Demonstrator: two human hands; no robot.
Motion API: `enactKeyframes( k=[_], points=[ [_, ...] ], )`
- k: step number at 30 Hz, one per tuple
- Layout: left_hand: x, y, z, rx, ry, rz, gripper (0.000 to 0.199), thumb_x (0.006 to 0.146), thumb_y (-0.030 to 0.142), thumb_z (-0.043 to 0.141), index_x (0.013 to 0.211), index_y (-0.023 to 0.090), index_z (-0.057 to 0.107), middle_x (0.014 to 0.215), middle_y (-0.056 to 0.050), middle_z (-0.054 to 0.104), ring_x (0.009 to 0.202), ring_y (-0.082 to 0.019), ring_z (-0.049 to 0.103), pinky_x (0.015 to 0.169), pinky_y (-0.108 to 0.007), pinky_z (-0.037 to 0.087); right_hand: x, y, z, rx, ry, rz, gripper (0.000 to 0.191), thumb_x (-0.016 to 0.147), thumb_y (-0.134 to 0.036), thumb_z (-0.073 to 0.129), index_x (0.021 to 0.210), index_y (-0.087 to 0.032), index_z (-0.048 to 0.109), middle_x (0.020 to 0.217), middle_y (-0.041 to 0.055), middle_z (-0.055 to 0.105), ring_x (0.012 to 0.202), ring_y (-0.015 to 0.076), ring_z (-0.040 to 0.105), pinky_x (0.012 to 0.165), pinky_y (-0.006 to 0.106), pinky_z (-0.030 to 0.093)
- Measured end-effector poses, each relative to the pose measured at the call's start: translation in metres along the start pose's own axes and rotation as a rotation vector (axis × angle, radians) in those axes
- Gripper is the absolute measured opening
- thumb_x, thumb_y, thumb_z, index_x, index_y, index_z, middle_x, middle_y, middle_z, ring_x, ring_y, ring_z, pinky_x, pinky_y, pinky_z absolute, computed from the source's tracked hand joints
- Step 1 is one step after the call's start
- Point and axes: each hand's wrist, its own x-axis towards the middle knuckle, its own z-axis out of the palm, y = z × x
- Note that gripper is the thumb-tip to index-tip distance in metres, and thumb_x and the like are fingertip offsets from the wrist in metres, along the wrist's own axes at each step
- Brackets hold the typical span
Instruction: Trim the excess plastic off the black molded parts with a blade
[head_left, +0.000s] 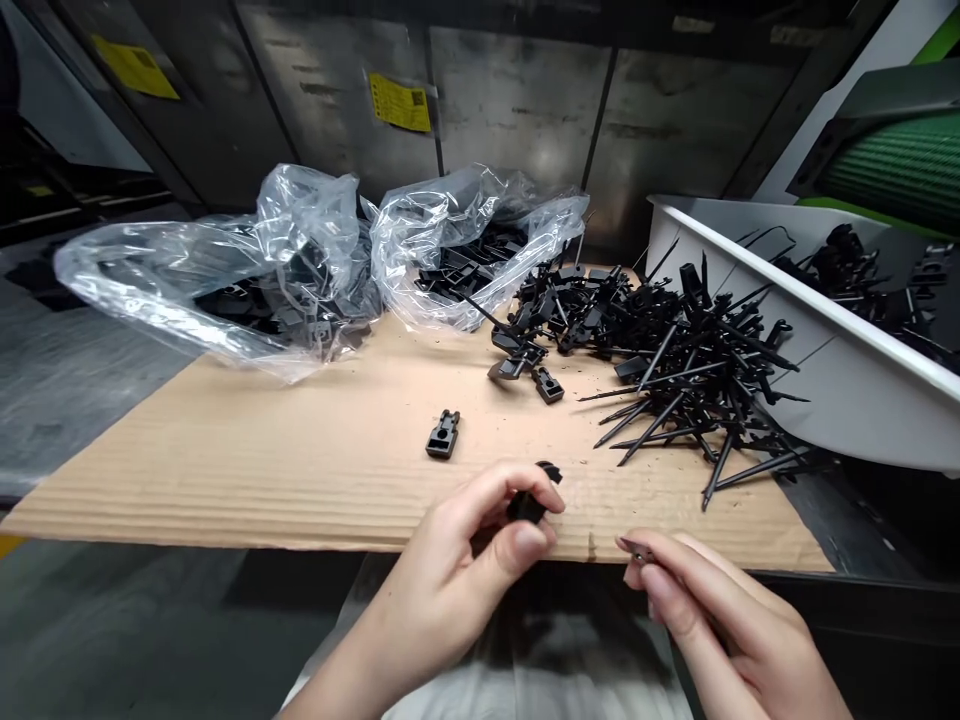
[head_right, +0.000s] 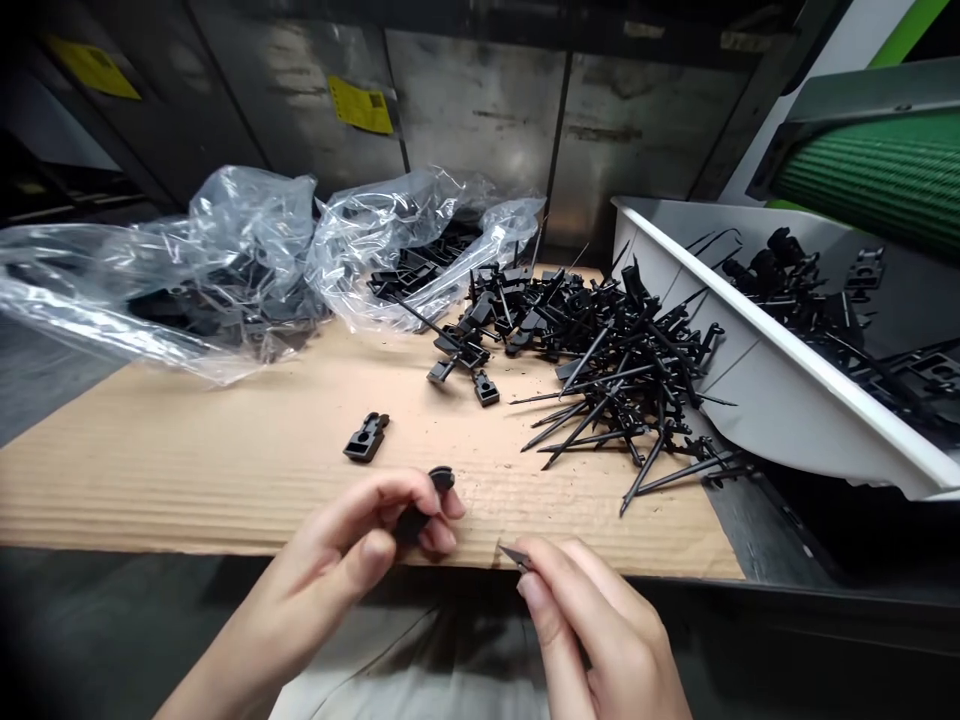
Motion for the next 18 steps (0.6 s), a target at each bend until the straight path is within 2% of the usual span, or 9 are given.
enactKeyframes(
  k=[1, 3, 5, 8, 11, 18],
  points=[
    [0.001, 0.0, 0.002, -0.015, 0.03, -0.006, 0.017, 0.088, 0.035, 0.05, 0.092, 0.019, 0.057, 0.084, -0.003, 0.064, 0.069, -0.014, 0.062, 0.066, -0.022, 0.05, -0.001, 0.0, 0.001, -0.044, 0.006, -0.043, 0.032, 0.083, -0.009, 0.051, 0.11, -0.024, 0.056, 0.09, 0.0014, 0.068, 0.077, 0.0106, 0.067, 0.068, 0.011, 0.052],
    [0.002, -0.002, 0.005, -0.004, 0.087, -0.017, 0.016, 0.09, 0.029, 0.047, 0.104, 0.021, 0.052, 0.082, -0.002, 0.064, 0.064, -0.012, 0.061, 0.063, -0.02, 0.05, -0.001, 0.0, 0.003, -0.119, 0.013, -0.125, 0.038, 0.082, -0.007, 0.051, 0.117, -0.021, 0.053, 0.09, 0.0031, 0.069, 0.074, 0.011, 0.067, 0.068, 0.013, 0.052],
    [0.002, -0.003, 0.006, 0.053, 0.103, -0.013, 0.027, 0.088, 0.024, 0.051, 0.115, 0.022, 0.049, 0.089, -0.004, 0.065, 0.073, -0.014, 0.062, 0.068, -0.022, 0.05, 0.0, -0.001, 0.008, -0.177, 0.047, -0.179, 0.042, 0.081, -0.006, 0.052, 0.121, -0.018, 0.05, 0.091, 0.0053, 0.07, 0.074, 0.0126, 0.068, 0.067, 0.016, 0.053],
    [0.002, -0.002, 0.004, 0.173, 0.1, 0.024, 0.018, 0.085, 0.018, 0.055, 0.101, 0.018, 0.062, 0.095, -0.006, 0.067, 0.086, -0.018, 0.062, 0.08, -0.025, 0.048, 0.006, -0.003, 0.016, -0.21, 0.145, -0.234, 0.042, 0.079, -0.003, 0.054, 0.119, -0.017, 0.052, 0.089, 0.0073, 0.071, 0.075, 0.016, 0.068, 0.069, 0.023, 0.054],
    [0.002, 0.001, 0.0, 0.184, 0.094, 0.095, 0.016, 0.084, 0.015, 0.055, 0.093, 0.018, 0.068, 0.093, -0.004, 0.067, 0.083, -0.017, 0.062, 0.083, -0.025, 0.047, 0.012, -0.006, 0.022, -0.189, 0.214, -0.261, 0.038, 0.077, -0.001, 0.056, 0.111, -0.019, 0.056, 0.083, 0.0062, 0.07, 0.071, 0.0167, 0.066, 0.064, 0.026, 0.053],
    [0.005, 0.003, 0.0, 0.148, 0.085, 0.137, 0.018, 0.083, 0.009, 0.057, 0.09, 0.019, 0.07, 0.091, -0.001, 0.068, 0.083, -0.015, 0.063, 0.078, -0.019, 0.048, 0.016, -0.006, 0.022, -0.244, 0.155, -0.291, 0.036, 0.076, 0.0, 0.058, 0.11, -0.014, 0.057, 0.082, 0.009, 0.067, 0.071, 0.0171, 0.063, 0.065, 0.027, 0.051]
  ],
)
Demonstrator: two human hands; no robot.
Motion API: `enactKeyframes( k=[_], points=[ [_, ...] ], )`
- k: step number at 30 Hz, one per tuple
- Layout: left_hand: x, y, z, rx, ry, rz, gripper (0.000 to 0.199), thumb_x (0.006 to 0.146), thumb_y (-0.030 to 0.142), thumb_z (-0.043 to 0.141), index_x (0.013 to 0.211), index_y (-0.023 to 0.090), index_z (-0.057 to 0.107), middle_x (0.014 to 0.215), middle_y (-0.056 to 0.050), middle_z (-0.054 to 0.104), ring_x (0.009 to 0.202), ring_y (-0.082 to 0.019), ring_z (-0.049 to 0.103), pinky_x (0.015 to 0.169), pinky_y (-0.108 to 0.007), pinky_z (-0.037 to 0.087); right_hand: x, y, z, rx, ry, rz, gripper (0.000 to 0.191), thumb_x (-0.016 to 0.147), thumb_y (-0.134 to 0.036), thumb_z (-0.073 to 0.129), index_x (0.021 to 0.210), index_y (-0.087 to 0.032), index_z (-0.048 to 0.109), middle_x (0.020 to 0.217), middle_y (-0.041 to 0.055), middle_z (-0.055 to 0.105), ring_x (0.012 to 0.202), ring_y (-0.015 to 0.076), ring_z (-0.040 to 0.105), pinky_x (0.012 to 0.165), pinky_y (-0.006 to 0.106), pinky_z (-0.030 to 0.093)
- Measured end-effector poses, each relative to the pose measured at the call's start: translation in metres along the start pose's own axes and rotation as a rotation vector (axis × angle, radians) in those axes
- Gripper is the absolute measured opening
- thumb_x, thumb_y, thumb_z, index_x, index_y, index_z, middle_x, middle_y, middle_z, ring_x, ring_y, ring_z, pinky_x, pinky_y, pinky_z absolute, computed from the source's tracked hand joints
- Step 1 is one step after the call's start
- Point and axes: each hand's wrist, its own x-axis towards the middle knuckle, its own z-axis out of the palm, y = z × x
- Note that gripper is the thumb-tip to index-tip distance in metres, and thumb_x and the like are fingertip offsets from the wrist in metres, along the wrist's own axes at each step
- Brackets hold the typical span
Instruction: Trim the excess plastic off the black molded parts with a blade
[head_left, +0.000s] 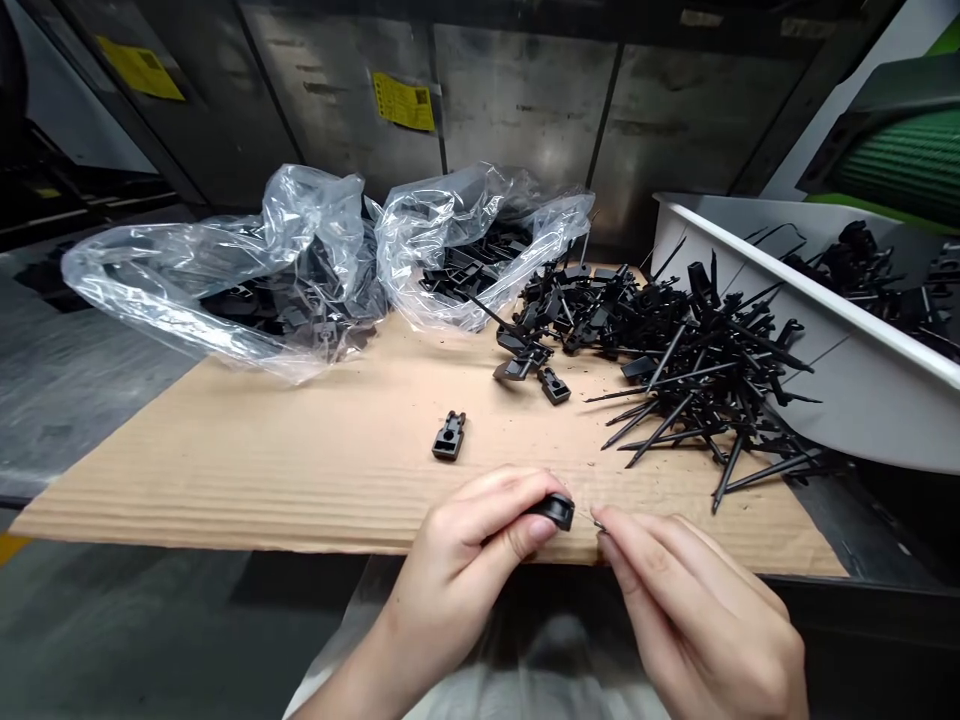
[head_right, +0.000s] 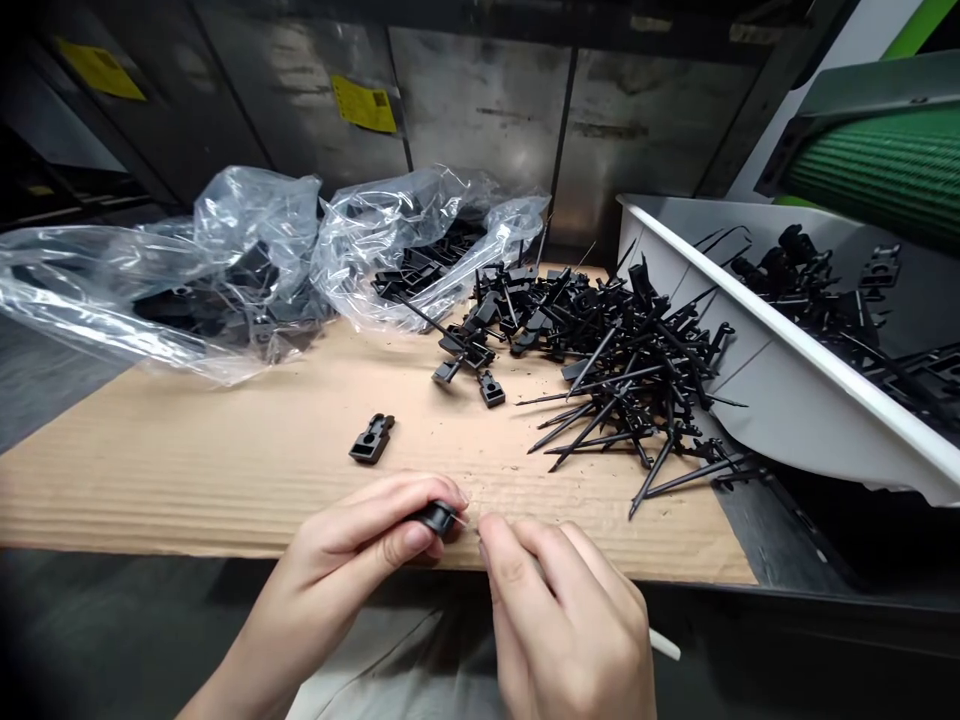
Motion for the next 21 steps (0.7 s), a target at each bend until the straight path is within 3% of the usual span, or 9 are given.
enactKeyframes(
  k=[6, 12, 16, 21],
  points=[
    [0.0, 0.0, -0.001, 0.012, -0.005, 0.011, 0.018, 0.081, 0.008, 0.059, 0.089, 0.019, 0.071, 0.09, -0.001, 0.07, 0.085, -0.015, 0.064, 0.077, -0.017, 0.048, -0.002, 0.0, 0.003, 0.009, -0.013, 0.002, 0.039, 0.077, 0.001, 0.055, 0.113, -0.012, 0.054, 0.085, 0.0104, 0.067, 0.074, 0.0177, 0.064, 0.068, 0.026, 0.051],
    [-0.001, -0.001, -0.003, 0.001, -0.074, 0.061, 0.019, 0.085, 0.007, 0.055, 0.09, 0.02, 0.069, 0.088, 0.0, 0.068, 0.086, -0.012, 0.062, 0.078, -0.013, 0.046, 0.011, -0.005, -0.004, 0.389, -0.147, 0.281, 0.021, 0.084, -0.01, 0.049, 0.095, -0.021, 0.063, 0.064, -0.0025, 0.06, 0.053, 0.0074, 0.058, 0.054, 0.012, 0.048],
    [0.0, -0.001, -0.004, -0.007, -0.093, 0.079, 0.018, 0.086, 0.008, 0.054, 0.09, 0.018, 0.068, 0.088, -0.001, 0.067, 0.085, -0.013, 0.062, 0.077, -0.014, 0.046, 0.014, -0.009, -0.008, 0.388, -0.248, 0.376, 0.019, 0.085, -0.016, 0.049, 0.091, -0.018, 0.067, 0.059, -0.0022, 0.059, 0.053, 0.0078, 0.058, 0.055, 0.011, 0.048],
    [0.0, -0.002, -0.004, -0.024, -0.101, 0.101, 0.02, 0.086, 0.007, 0.052, 0.091, 0.018, 0.068, 0.088, 0.0, 0.066, 0.085, -0.011, 0.061, 0.078, -0.013, 0.046, 0.012, -0.011, -0.008, 0.454, -0.231, 0.401, 0.022, 0.084, -0.015, 0.05, 0.098, -0.021, 0.067, 0.059, -0.0034, 0.057, 0.054, 0.0073, 0.057, 0.055, 0.011, 0.046]
  ],
)
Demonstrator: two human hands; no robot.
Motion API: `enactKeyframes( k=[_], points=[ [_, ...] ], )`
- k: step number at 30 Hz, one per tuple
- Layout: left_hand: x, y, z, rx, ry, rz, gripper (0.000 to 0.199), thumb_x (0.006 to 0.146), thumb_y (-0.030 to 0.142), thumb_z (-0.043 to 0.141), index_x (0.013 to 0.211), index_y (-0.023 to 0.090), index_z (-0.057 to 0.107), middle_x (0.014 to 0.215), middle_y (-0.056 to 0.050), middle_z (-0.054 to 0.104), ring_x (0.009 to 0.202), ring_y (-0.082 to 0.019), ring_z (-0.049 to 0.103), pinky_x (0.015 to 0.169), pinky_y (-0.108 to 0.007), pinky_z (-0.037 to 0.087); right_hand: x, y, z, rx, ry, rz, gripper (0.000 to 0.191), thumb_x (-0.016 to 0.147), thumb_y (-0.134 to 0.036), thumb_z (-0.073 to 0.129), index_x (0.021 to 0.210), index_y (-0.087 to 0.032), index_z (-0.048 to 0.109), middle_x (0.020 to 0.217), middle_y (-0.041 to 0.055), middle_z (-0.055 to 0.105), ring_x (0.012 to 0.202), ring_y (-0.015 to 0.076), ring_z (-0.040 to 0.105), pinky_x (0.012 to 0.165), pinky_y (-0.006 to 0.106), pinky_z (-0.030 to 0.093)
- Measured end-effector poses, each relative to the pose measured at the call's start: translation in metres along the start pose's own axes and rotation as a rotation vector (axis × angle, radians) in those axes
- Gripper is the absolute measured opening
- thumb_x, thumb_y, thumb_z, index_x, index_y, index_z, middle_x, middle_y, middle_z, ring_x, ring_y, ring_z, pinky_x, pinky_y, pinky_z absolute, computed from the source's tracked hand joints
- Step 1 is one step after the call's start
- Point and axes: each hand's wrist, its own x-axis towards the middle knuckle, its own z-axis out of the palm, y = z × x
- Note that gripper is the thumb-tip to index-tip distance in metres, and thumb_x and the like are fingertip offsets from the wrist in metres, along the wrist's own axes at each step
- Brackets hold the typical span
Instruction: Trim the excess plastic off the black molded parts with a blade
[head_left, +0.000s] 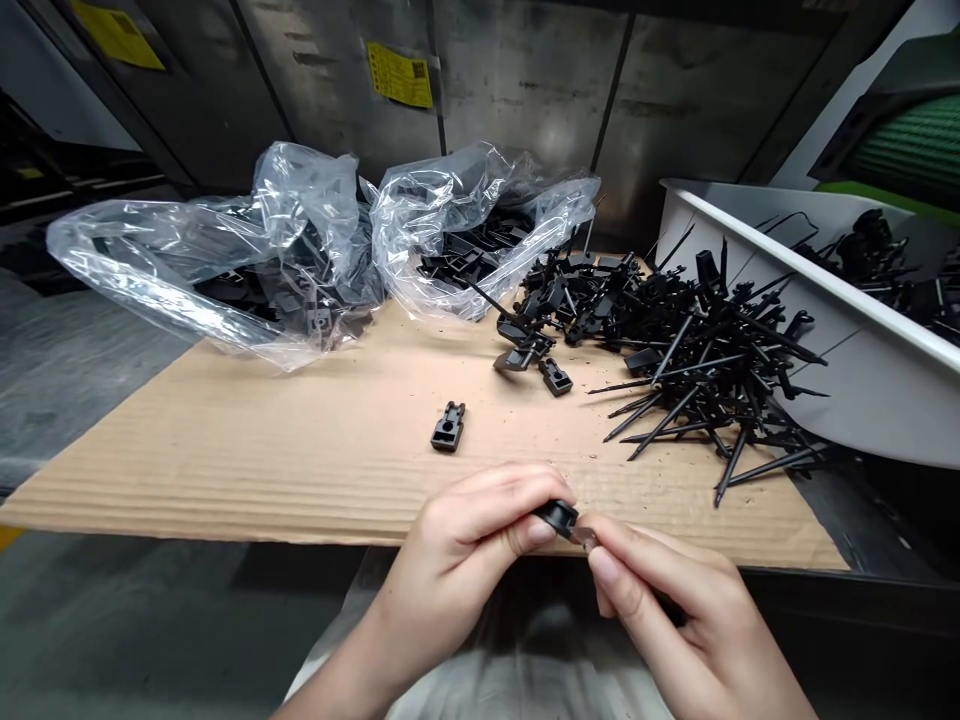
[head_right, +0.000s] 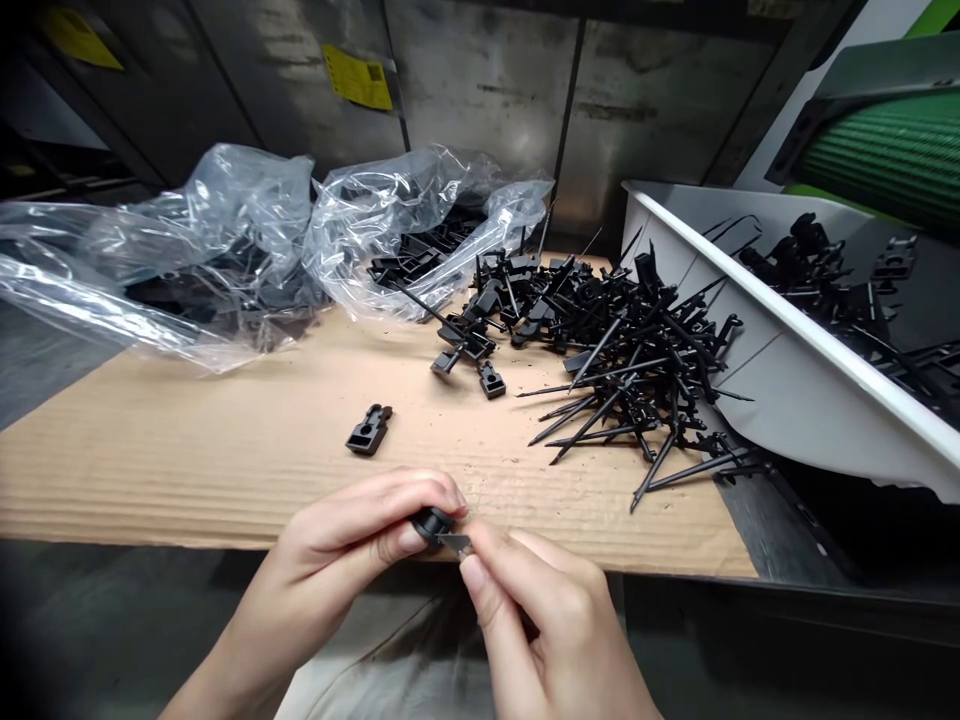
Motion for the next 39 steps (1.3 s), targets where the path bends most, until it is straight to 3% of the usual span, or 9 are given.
enactKeyframes(
  k=[7, 14, 20, 22, 25, 28, 32, 35, 39],
  points=[
    [0.0, -0.002, 0.002, 0.042, 0.003, 0.035, 0.018, 0.086, 0.006, 0.054, 0.093, 0.017, 0.066, 0.09, 0.0, 0.066, 0.086, -0.011, 0.061, 0.08, -0.012, 0.044, 0.004, 0.0, -0.006, -0.043, 0.028, -0.104, 0.031, 0.082, -0.006, 0.051, 0.104, -0.026, 0.062, 0.073, -0.0047, 0.062, 0.063, 0.0059, 0.061, 0.062, 0.01, 0.046],
    [-0.001, -0.003, 0.002, 0.045, 0.001, 0.09, 0.02, 0.086, 0.006, 0.052, 0.094, 0.018, 0.065, 0.089, 0.0, 0.065, 0.084, -0.01, 0.06, 0.079, -0.012, 0.044, 0.0, 0.001, 0.005, 0.009, 0.071, -0.051, 0.028, 0.084, -0.012, 0.049, 0.1, -0.03, 0.063, 0.066, -0.0061, 0.058, 0.056, 0.0065, 0.057, 0.056, 0.013, 0.044],
    [0.0, -0.004, 0.002, 0.052, 0.004, 0.091, 0.02, 0.086, 0.006, 0.053, 0.095, 0.019, 0.065, 0.09, 0.0, 0.064, 0.085, -0.01, 0.06, 0.08, -0.012, 0.044, -0.003, 0.0, 0.003, 0.028, 0.088, -0.034, 0.029, 0.084, -0.01, 0.05, 0.101, -0.03, 0.062, 0.074, -0.0046, 0.063, 0.063, 0.0076, 0.059, 0.061, 0.014, 0.045],
    [-0.001, -0.005, 0.002, 0.053, -0.009, 0.097, 0.02, 0.087, 0.007, 0.052, 0.095, 0.02, 0.064, 0.09, 0.001, 0.064, 0.086, -0.01, 0.06, 0.08, -0.012, 0.044, -0.003, 0.0, 0.0, 0.019, 0.013, 0.009, 0.024, 0.084, -0.013, 0.051, 0.099, -0.027, 0.063, 0.073, -0.0036, 0.063, 0.064, 0.008, 0.059, 0.063, 0.014, 0.045],
    [-0.002, -0.005, 0.001, 0.062, -0.033, 0.089, 0.02, 0.087, 0.007, 0.052, 0.095, 0.02, 0.064, 0.089, 0.001, 0.064, 0.088, -0.011, 0.06, 0.081, -0.012, 0.044, 0.0, 0.001, -0.006, 0.115, -0.177, 0.229, 0.018, 0.087, -0.027, 0.048, 0.08, -0.019, 0.064, 0.059, -0.0026, 0.054, 0.053, 0.0075, 0.05, 0.049, 0.015, 0.039],
    [-0.002, -0.004, 0.001, 0.06, -0.049, 0.083, 0.02, 0.086, 0.005, 0.053, 0.094, 0.02, 0.065, 0.09, 0.001, 0.064, 0.089, -0.011, 0.061, 0.083, -0.012, 0.044, 0.004, 0.004, -0.01, 0.47, -0.389, 0.488, 0.032, 0.088, -0.04, 0.044, 0.075, -0.016, 0.061, 0.052, -0.005, 0.044, 0.042, 0.0033, 0.032, 0.037, 0.015, 0.024],
    [-0.001, -0.005, 0.002, 0.081, -0.01, 0.113, 0.028, 0.083, 0.0, 0.054, 0.099, 0.019, 0.065, 0.097, 0.0, 0.066, 0.095, -0.01, 0.06, 0.088, -0.011, 0.042, 0.006, 0.002, -0.011, 0.766, -0.542, 0.675, 0.032, 0.082, -0.043, 0.055, 0.083, -0.013, 0.064, 0.048, -0.0061, 0.045, 0.038, -0.0002, 0.026, 0.038, 0.014, 0.022],
    [-0.002, -0.006, 0.003, 0.112, 0.018, 0.137, 0.03, 0.081, -0.002, 0.055, 0.099, 0.019, 0.066, 0.1, -0.001, 0.066, 0.096, -0.011, 0.061, 0.088, -0.011, 0.043, 0.002, -0.005, -0.009, 0.767, -0.457, 0.748, 0.035, 0.076, -0.047, 0.062, 0.078, -0.013, 0.067, 0.048, -0.0049, 0.047, 0.039, 0.0002, 0.032, 0.04, 0.013, 0.027],
    [-0.008, -0.01, 0.006, 0.171, 0.098, 0.106, 0.038, 0.077, -0.003, 0.058, 0.106, 0.022, 0.063, 0.101, 0.0, 0.068, 0.095, -0.012, 0.062, 0.086, -0.013, 0.046, -0.008, -0.007, -0.005, 0.458, -0.039, 0.636, 0.029, 0.074, -0.046, 0.061, 0.077, -0.019, 0.07, 0.052, -0.0019, 0.055, 0.042, 0.0056, 0.043, 0.043, 0.018, 0.037]
  ],
)
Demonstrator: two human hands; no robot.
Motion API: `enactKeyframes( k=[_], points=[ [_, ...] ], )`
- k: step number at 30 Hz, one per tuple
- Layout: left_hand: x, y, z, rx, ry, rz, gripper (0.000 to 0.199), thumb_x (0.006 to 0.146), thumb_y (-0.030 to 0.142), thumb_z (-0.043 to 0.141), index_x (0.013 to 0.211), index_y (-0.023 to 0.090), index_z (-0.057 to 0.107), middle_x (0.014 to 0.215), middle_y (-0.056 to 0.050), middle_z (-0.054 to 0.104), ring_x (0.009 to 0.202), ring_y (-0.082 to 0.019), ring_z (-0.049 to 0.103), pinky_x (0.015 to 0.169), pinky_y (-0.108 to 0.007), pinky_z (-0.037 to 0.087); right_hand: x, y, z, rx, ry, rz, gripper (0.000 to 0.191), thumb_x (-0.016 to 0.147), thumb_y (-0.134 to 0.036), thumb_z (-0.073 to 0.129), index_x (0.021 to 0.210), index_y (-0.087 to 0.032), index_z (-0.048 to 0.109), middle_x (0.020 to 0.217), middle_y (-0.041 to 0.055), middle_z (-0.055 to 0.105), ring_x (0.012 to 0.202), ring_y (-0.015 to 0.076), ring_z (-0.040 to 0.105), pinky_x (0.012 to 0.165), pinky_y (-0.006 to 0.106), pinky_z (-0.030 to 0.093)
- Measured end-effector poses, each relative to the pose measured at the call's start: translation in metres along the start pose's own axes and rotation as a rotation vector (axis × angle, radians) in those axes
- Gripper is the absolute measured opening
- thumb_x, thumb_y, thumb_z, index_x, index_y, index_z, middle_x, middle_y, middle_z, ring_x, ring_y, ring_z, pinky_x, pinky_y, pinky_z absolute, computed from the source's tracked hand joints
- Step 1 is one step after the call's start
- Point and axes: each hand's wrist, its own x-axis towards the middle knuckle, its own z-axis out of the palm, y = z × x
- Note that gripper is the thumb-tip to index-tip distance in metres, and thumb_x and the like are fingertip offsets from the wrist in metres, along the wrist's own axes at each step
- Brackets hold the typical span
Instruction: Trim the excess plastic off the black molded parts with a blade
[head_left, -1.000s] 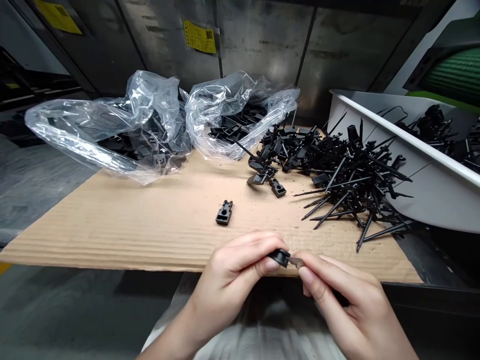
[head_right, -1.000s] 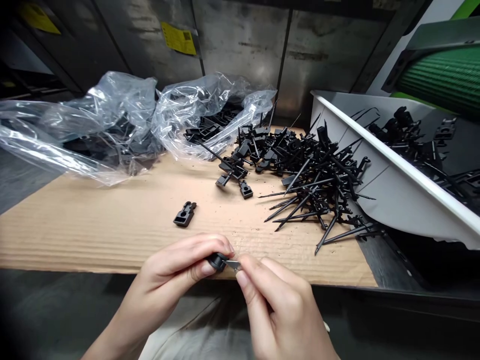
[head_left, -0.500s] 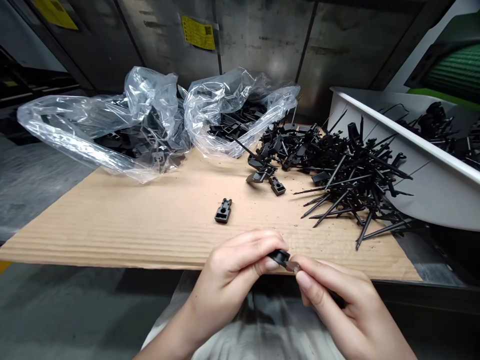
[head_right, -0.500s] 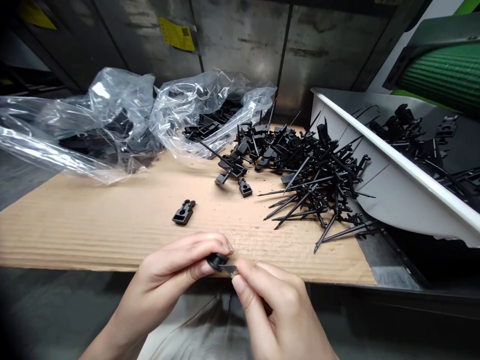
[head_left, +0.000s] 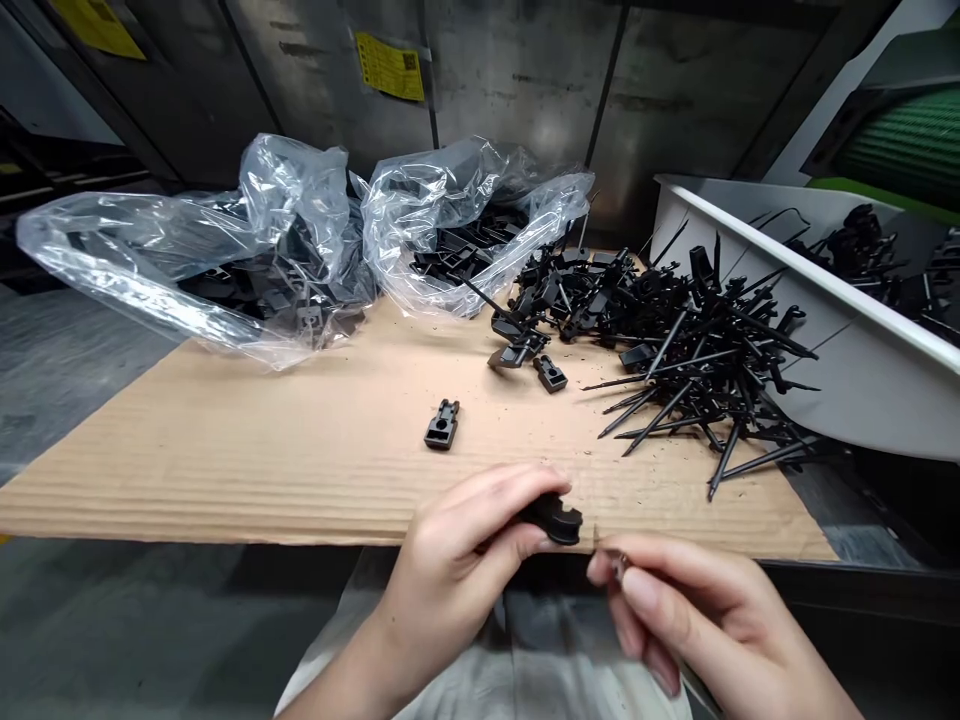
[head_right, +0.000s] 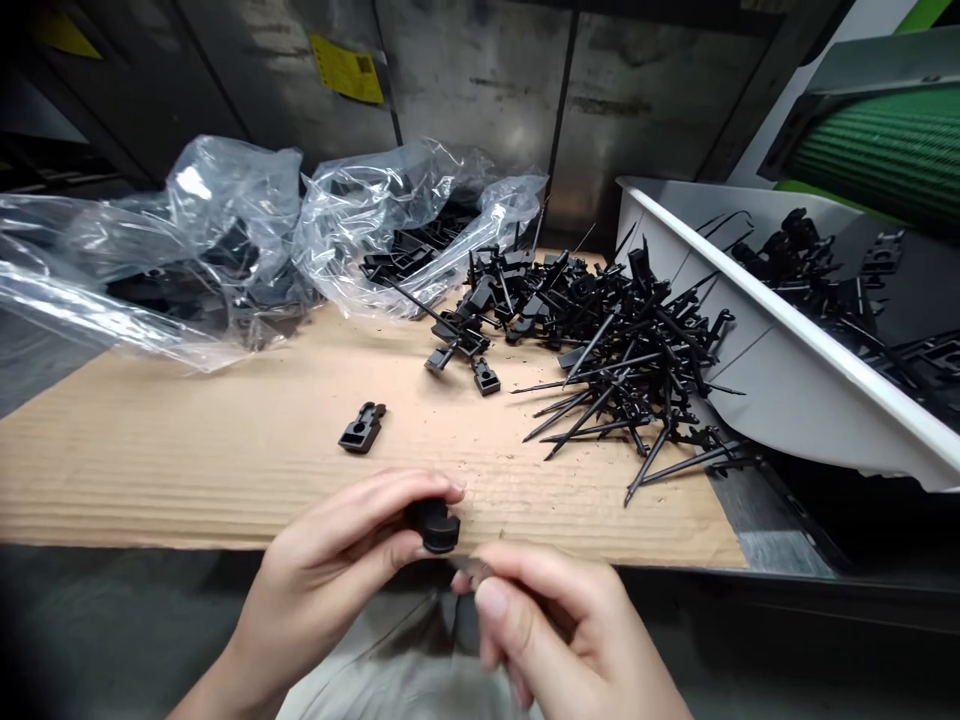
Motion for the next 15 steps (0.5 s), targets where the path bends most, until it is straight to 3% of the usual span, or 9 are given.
enactKeyframes(
  k=[2, 4, 10, 15],
  points=[
    [-0.003, -0.002, 0.001, 0.014, 0.022, 0.012, 0.041, 0.077, -0.003, 0.058, 0.109, 0.023, 0.06, 0.101, 0.0, 0.068, 0.094, -0.013, 0.062, 0.085, -0.016, 0.047, -0.001, 0.007, 0.001, -0.167, 0.255, -0.221, 0.02, 0.076, -0.038, 0.06, 0.08, -0.021, 0.071, 0.055, -0.0011, 0.057, 0.044, 0.008, 0.046, 0.044, 0.02, 0.04],
    [-0.005, -0.003, 0.002, 0.024, 0.015, 0.075, 0.036, 0.078, -0.004, 0.056, 0.104, 0.021, 0.061, 0.101, -0.003, 0.068, 0.094, -0.015, 0.063, 0.086, -0.019, 0.048, 0.0, 0.013, 0.003, -0.274, 0.351, -0.376, 0.017, 0.077, -0.031, 0.058, 0.083, -0.021, 0.071, 0.056, -0.0008, 0.057, 0.044, 0.009, 0.047, 0.043, 0.02, 0.04],
    [-0.005, -0.006, 0.002, 0.036, -0.029, 0.191, 0.034, 0.078, -0.005, 0.055, 0.102, 0.017, 0.062, 0.102, -0.007, 0.068, 0.097, -0.017, 0.064, 0.088, -0.023, 0.049, 0.002, 0.019, 0.005, -0.369, 0.217, -0.436, 0.021, 0.083, -0.029, 0.051, 0.084, -0.02, 0.069, 0.054, 0.0003, 0.054, 0.042, 0.01, 0.045, 0.033, 0.019, 0.034],
    [-0.004, -0.007, 0.003, 0.03, -0.023, 0.193, 0.034, 0.078, -0.005, 0.055, 0.101, 0.017, 0.063, 0.101, -0.007, 0.068, 0.096, -0.017, 0.064, 0.088, -0.024, 0.049, 0.001, 0.02, 0.006, -0.342, 0.226, -0.42, 0.019, 0.083, -0.029, 0.051, 0.084, -0.019, 0.067, 0.055, -0.0013, 0.052, 0.042, 0.0086, 0.043, 0.036, 0.019, 0.034]
  ],
)
